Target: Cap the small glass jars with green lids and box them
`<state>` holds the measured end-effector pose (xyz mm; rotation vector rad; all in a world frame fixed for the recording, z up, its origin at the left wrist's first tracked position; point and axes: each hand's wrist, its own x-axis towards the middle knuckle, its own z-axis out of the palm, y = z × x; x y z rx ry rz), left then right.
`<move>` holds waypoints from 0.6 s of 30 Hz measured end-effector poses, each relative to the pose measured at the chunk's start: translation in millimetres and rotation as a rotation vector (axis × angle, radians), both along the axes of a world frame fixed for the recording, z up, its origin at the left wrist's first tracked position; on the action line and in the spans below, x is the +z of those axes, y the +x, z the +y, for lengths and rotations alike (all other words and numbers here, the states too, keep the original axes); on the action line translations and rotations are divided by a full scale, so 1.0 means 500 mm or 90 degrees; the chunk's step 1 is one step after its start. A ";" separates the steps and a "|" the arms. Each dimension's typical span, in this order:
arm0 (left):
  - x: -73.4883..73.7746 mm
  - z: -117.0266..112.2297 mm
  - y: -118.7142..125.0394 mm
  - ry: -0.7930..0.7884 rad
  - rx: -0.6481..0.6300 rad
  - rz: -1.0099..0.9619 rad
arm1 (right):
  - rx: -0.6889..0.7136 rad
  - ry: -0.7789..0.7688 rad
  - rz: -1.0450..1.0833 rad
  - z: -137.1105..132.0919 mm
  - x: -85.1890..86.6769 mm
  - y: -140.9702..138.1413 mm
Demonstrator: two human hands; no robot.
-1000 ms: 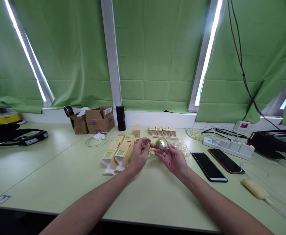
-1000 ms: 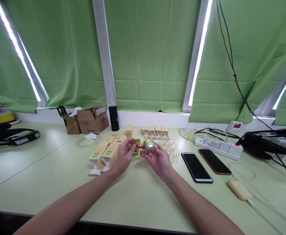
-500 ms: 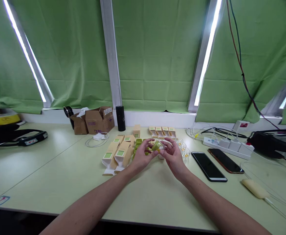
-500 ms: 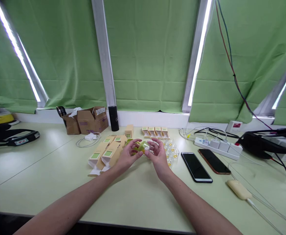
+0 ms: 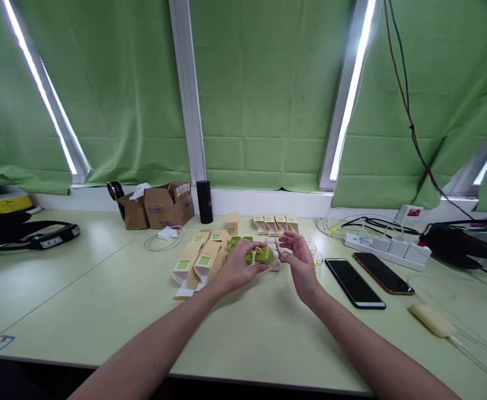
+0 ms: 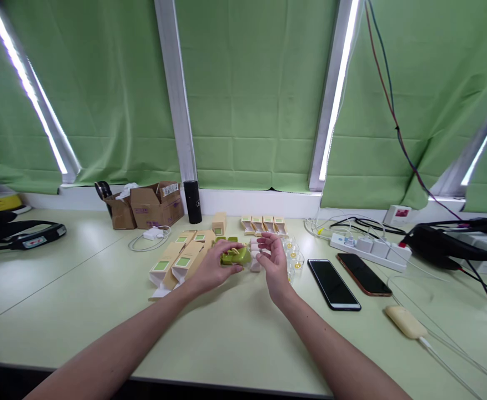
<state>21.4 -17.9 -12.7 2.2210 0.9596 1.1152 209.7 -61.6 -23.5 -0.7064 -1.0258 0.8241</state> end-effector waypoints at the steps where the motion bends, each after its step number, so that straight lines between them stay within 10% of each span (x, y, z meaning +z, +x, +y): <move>1: 0.007 -0.005 -0.002 0.031 0.010 0.064 | -0.018 -0.003 0.006 0.001 0.002 0.002; 8: 0.039 -0.037 0.006 0.132 -0.012 0.390 | -0.048 -0.032 -0.015 0.009 -0.001 0.005; 18: 0.047 -0.040 0.002 0.164 0.014 0.373 | -0.035 -0.057 -0.006 0.015 -0.013 0.007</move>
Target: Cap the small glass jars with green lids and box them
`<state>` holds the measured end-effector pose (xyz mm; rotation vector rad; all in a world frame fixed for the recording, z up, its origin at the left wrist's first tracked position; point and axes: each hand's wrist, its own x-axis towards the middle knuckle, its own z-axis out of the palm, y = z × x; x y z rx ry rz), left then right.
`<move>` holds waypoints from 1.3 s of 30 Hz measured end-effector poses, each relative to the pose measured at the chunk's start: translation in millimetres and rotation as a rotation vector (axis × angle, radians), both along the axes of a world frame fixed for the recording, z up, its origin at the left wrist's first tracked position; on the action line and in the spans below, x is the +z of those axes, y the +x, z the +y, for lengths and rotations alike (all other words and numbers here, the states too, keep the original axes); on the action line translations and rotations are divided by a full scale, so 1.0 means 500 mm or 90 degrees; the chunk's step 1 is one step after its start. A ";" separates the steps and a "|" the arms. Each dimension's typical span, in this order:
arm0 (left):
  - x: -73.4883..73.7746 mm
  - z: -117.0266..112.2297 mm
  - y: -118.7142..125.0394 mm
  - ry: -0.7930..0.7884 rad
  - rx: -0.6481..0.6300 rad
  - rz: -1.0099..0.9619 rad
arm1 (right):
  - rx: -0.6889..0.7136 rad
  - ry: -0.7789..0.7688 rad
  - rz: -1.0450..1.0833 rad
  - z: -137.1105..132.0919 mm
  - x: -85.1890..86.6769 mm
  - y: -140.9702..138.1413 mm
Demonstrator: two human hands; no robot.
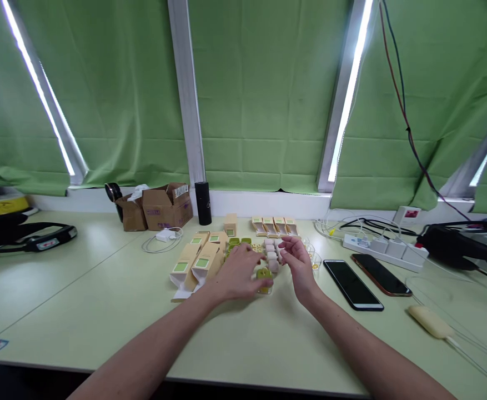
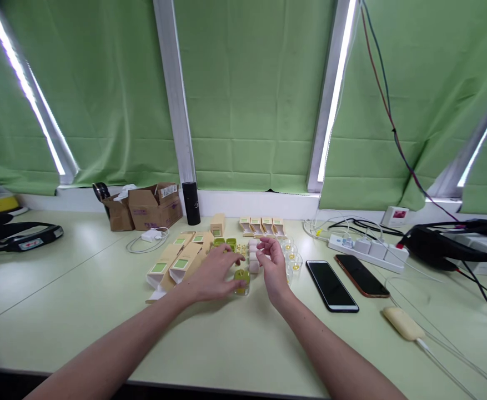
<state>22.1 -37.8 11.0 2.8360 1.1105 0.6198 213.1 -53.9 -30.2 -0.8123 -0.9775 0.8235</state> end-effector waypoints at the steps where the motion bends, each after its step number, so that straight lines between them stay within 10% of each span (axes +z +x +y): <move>1: 0.004 0.006 -0.003 0.015 0.005 -0.024 | 0.003 -0.001 0.008 0.000 0.001 0.000; 9: 0.021 0.111 0.020 0.101 0.048 0.050 | 0.024 -0.024 0.044 -0.009 0.014 -0.006; 22: -0.025 0.344 0.128 -0.087 0.101 0.285 | 0.024 -0.031 0.034 -0.010 0.018 -0.008; 39: -0.034 0.371 0.140 -0.109 0.135 0.272 | 0.042 -0.024 0.022 -0.008 0.016 -0.009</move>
